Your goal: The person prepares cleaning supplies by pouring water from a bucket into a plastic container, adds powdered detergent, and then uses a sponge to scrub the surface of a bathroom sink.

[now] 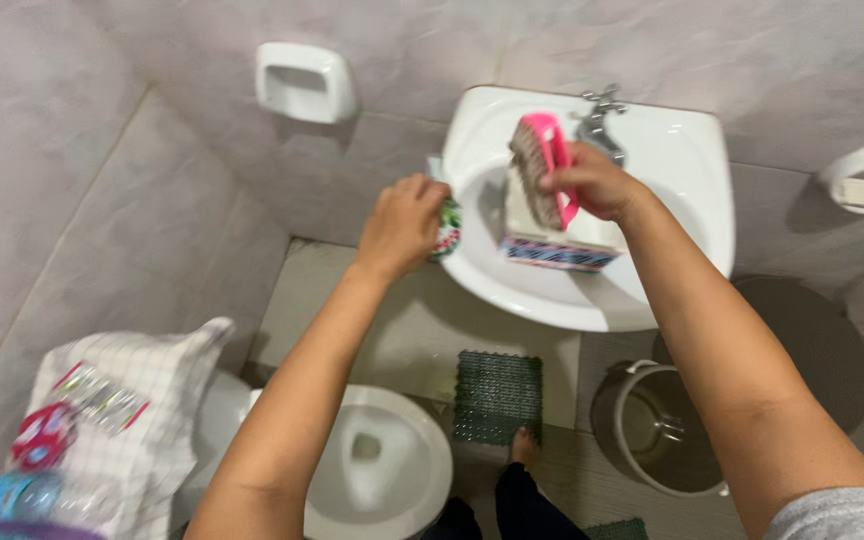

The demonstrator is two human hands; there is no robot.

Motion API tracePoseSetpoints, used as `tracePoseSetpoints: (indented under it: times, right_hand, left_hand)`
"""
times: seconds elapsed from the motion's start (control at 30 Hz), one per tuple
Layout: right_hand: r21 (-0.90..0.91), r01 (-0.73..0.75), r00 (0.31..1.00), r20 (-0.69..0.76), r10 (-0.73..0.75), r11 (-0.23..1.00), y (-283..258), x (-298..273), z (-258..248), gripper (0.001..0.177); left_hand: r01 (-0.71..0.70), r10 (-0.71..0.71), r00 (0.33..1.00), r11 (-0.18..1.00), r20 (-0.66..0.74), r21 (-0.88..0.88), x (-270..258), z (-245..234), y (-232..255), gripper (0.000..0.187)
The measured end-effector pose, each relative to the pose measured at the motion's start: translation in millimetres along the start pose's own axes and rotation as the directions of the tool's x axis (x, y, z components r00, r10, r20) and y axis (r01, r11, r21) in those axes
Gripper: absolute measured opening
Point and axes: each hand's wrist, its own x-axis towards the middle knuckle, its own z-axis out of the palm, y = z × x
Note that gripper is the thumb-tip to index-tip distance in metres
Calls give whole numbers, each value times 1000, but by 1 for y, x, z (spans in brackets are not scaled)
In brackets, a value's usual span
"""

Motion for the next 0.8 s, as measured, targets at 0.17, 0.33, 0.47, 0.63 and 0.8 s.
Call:
tracePoseSetpoints:
  times: [0.17, 0.33, 0.47, 0.63, 0.8]
  right_hand:
    - [-683, 395, 919, 304, -253, 615, -59, -53, -19, 84]
    - [-792, 402, 913, 386, -134, 459, -95, -95, -35, 87]
    - [-799, 394, 915, 389, -108, 455, -97, -113, -45, 70]
    - [-815, 380, 925, 324, -200, 438, -90, -116, -60, 64]
    - [-864, 249, 967, 199, -158, 438, -80, -111, -77, 69]
  left_hand:
    - [-104, 143, 986, 934, 89, -343, 63, 35, 59, 13]
    - [24, 87, 986, 769, 141, -639, 99, 57, 98, 22]
    - [243, -25, 954, 646, 298, -724, 124, 74, 122, 26]
    - [362, -163, 928, 612, 336, -703, 143, 94, 131, 32]
    - [524, -268, 850, 333, 454, -784, 139, 114, 109, 28]
